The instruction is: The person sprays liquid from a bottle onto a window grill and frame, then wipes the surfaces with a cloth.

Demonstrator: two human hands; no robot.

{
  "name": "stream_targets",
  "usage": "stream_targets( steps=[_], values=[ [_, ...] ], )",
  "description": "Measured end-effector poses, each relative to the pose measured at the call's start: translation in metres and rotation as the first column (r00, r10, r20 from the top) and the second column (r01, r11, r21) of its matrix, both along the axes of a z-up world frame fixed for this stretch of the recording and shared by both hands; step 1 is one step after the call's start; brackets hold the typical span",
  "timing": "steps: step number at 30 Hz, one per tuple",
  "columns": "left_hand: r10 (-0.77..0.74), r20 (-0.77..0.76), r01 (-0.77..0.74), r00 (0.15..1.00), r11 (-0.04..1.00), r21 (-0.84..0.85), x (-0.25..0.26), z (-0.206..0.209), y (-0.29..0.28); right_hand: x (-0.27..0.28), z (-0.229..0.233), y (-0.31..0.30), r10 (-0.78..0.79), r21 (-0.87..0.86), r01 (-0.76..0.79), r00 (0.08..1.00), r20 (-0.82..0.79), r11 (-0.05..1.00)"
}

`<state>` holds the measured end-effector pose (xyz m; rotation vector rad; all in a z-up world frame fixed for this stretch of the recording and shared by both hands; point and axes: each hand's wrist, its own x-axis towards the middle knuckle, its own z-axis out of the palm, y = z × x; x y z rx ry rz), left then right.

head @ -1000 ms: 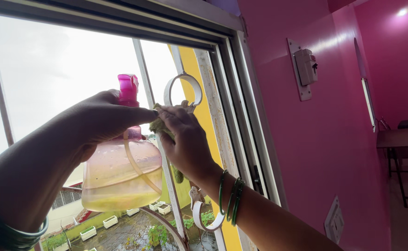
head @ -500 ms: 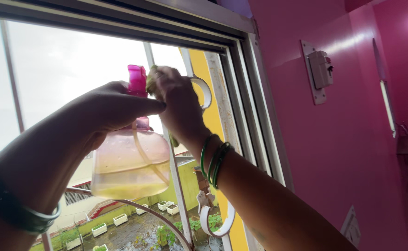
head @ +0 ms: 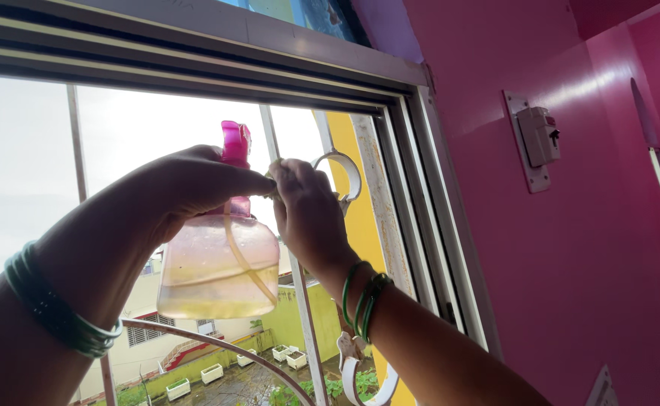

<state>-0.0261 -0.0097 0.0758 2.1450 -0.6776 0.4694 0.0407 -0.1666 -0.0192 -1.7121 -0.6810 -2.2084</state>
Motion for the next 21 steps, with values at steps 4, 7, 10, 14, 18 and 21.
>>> stream_targets(
  steps=[4, 7, 10, 14, 18, 21],
  values=[
    [-0.019, -0.004, 0.019, 1.000, 1.000, -0.007, 0.002, 0.010, -0.002, 0.009, 0.030, 0.002, -0.026, 0.016, 0.026, 1.000, -0.006, 1.000],
    [-0.096, 0.012, 0.096, 0.995, 0.995, -0.001, 0.005, 0.014, -0.003, 0.014, 0.032, 0.004, -0.042, 0.058, 0.038, 0.997, 0.059, 0.998],
    [-0.094, -0.010, 0.094, 0.996, 0.996, 0.010, 0.005, 0.010, -0.003, 0.014, 0.015, 0.003, -0.010, 0.018, 0.007, 0.980, 0.199, 1.000],
    [-0.052, -0.018, 0.053, 0.998, 0.998, 0.041, 0.003, 0.010, -0.003, 0.017, 0.025, 0.000, -0.010, 0.003, 0.010, 0.986, 0.169, 1.000],
    [-0.100, -0.015, 0.100, 0.995, 0.995, -0.017, 0.007, 0.015, -0.003, 0.026, 0.069, 0.001, 0.060, 0.061, -0.062, 0.998, 0.029, 0.996],
    [-0.074, -0.027, 0.074, 0.997, 0.997, -0.003, 0.015, 0.011, -0.002, 0.031, 0.071, 0.000, 0.030, 0.054, -0.034, 0.998, 0.056, 0.998]
  ],
)
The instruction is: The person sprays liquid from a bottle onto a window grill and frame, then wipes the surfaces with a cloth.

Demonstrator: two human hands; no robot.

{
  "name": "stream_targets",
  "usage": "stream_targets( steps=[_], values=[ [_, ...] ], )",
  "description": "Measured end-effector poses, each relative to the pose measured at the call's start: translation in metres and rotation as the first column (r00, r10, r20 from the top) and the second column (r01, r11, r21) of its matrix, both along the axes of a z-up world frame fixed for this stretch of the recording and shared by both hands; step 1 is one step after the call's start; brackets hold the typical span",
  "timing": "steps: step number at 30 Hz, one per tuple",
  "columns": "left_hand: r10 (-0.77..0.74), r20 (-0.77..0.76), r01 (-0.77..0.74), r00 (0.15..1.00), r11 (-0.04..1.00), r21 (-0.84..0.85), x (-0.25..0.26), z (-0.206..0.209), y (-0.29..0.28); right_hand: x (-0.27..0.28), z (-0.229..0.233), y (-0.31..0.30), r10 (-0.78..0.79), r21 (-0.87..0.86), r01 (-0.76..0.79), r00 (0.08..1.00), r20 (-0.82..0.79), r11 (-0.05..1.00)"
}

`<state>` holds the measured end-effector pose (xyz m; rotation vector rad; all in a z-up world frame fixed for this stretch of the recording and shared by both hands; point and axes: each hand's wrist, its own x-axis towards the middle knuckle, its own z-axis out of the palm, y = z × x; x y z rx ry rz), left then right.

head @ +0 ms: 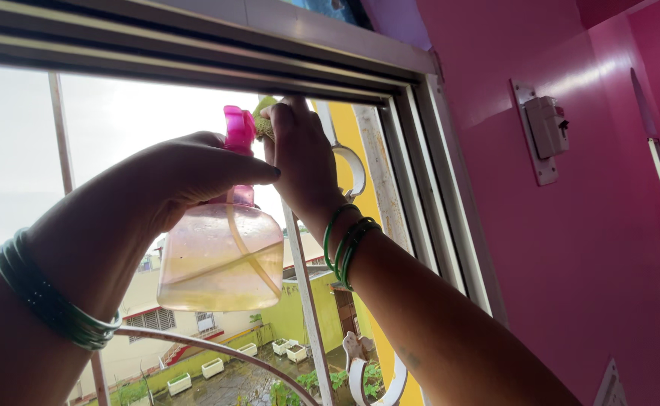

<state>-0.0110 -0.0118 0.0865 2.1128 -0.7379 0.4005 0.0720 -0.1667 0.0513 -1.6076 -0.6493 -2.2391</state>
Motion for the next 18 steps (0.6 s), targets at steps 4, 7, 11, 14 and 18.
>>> stream_targets(
  steps=[4, 7, 11, 14, 18],
  values=[
    [-0.026, -0.020, 0.026, 0.999, 1.000, -0.003, 0.004, -0.008, 0.004, 0.003, -0.022, 0.001, -0.049, -0.025, 0.054, 0.986, 0.157, 0.998],
    [-0.001, 0.010, 0.000, 1.000, 1.000, 0.021, 0.004, -0.008, 0.005, 0.002, -0.026, -0.002, -0.042, -0.053, 0.057, 0.969, 0.244, 0.997],
    [0.021, 0.013, -0.021, 1.000, 1.000, 0.003, 0.005, -0.003, 0.006, 0.004, 0.002, -0.004, -0.044, -0.057, 0.050, 0.994, 0.101, 0.997],
    [0.024, 0.008, -0.024, 1.000, 1.000, 0.001, 0.004, -0.005, 0.004, 0.006, 0.002, -0.001, -0.041, -0.049, 0.045, 0.995, 0.092, 0.998],
    [-0.003, 0.012, 0.002, 1.000, 0.999, 0.042, -0.003, -0.010, -0.003, 0.005, -0.009, -0.005, -0.061, -0.053, 0.065, 0.995, 0.083, 0.996]
  ],
)
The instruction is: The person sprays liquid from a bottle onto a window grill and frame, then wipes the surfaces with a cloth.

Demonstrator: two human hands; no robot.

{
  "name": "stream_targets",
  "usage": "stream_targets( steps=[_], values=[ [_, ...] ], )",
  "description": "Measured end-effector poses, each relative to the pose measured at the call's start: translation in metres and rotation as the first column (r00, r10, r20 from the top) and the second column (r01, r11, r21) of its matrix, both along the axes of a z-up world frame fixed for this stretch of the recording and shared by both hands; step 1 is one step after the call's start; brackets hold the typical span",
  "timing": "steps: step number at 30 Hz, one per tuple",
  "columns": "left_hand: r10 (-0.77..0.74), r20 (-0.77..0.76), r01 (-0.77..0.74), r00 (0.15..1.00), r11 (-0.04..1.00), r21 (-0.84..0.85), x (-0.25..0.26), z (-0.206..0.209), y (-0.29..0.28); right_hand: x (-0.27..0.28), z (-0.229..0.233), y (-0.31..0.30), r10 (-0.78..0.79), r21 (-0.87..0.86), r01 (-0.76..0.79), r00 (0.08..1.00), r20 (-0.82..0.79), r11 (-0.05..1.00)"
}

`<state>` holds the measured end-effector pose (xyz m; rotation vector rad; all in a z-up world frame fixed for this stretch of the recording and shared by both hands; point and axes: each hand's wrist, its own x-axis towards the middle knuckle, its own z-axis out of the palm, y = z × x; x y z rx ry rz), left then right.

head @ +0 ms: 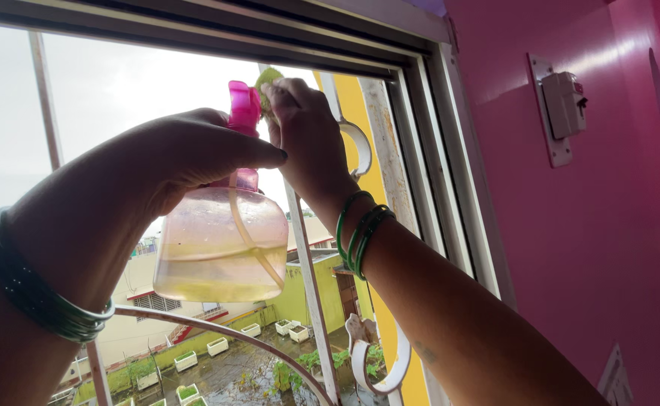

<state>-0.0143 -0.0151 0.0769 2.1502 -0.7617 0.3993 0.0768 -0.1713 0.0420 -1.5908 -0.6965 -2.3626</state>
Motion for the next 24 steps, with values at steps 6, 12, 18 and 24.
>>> stream_targets(
  steps=[6, 12, 18, 24],
  values=[
    [-0.007, -0.014, 0.007, 1.000, 1.000, 0.022, 0.000, -0.012, 0.000, -0.018, -0.050, -0.009, 0.008, -0.070, -0.011, 0.999, -0.035, 0.997],
    [-0.012, -0.068, 0.012, 0.998, 1.000, -0.002, 0.004, -0.021, 0.003, -0.044, -0.077, -0.025, 0.063, -0.143, -0.097, 0.971, -0.229, 0.985],
    [0.127, -0.054, -0.127, 0.990, 0.992, 0.007, -0.007, -0.028, 0.001, -0.053, -0.048, -0.060, 0.045, -0.022, -0.049, 0.984, -0.171, 0.999],
    [0.088, -0.049, -0.089, 0.995, 0.996, -0.025, -0.011, -0.033, -0.006, -0.033, -0.029, -0.054, -0.175, -0.183, 0.137, 0.961, -0.214, 0.974]
  ],
)
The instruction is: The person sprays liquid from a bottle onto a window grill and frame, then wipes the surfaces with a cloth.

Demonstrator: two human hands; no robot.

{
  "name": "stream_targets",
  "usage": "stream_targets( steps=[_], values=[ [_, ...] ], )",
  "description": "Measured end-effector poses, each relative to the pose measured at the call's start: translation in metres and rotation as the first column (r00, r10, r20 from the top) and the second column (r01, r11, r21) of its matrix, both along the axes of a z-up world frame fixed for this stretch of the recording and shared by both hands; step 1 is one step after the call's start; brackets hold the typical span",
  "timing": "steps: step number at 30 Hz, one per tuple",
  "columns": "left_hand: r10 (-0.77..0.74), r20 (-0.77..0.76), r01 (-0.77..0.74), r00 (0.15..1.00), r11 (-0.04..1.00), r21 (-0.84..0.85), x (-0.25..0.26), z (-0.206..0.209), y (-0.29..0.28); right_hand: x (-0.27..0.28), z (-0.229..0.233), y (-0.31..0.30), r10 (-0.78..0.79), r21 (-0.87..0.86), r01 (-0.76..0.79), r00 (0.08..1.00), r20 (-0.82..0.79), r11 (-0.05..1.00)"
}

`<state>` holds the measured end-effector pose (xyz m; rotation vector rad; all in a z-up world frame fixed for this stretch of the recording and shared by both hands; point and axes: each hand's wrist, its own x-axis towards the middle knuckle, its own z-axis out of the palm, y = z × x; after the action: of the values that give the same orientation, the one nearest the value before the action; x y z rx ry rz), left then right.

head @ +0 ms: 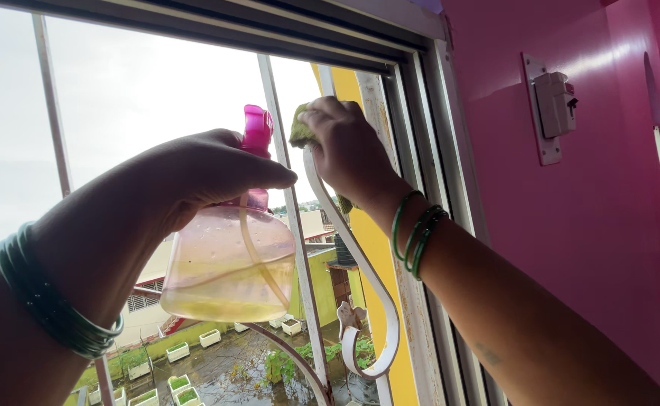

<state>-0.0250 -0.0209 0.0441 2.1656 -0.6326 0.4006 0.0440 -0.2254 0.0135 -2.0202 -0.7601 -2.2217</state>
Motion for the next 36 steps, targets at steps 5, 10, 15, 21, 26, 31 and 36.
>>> stream_targets(
  steps=[5, 10, 15, 21, 26, 31, 36],
  values=[
    [-0.047, -0.017, 0.047, 0.999, 0.999, -0.017, 0.008, -0.006, -0.001, 0.002, -0.016, 0.007, -0.040, -0.013, 0.040, 0.999, 0.001, 0.999],
    [-0.047, -0.031, 0.048, 0.998, 0.998, 0.030, 0.012, -0.009, -0.010, -0.002, -0.033, 0.009, -0.172, -0.134, 0.178, 0.984, 0.056, 0.975],
    [-0.094, -0.026, 0.096, 0.995, 0.990, 0.099, 0.010, 0.000, -0.024, 0.006, -0.002, -0.001, 0.013, 0.066, -0.006, 0.995, -0.099, 0.998],
    [-0.188, -0.025, 0.189, 0.982, 0.980, 0.059, 0.012, 0.004, -0.037, 0.014, -0.015, -0.005, 0.035, -0.024, -0.035, 0.999, 0.010, 0.999],
    [-0.230, -0.042, 0.229, 0.972, 0.973, -0.019, 0.020, 0.010, -0.040, 0.020, -0.010, -0.026, 0.143, -0.048, -0.140, 0.988, 0.057, 0.989],
    [-0.173, -0.007, 0.173, 0.985, 0.983, -0.056, 0.021, 0.020, -0.032, 0.023, 0.009, -0.054, 0.431, 0.437, -0.373, 0.901, -0.037, 0.818],
    [-0.258, -0.013, 0.256, 0.966, 0.963, -0.080, 0.025, 0.028, -0.034, 0.032, 0.014, -0.066, 0.226, 0.301, -0.245, 0.969, 0.098, 0.922]
  ],
)
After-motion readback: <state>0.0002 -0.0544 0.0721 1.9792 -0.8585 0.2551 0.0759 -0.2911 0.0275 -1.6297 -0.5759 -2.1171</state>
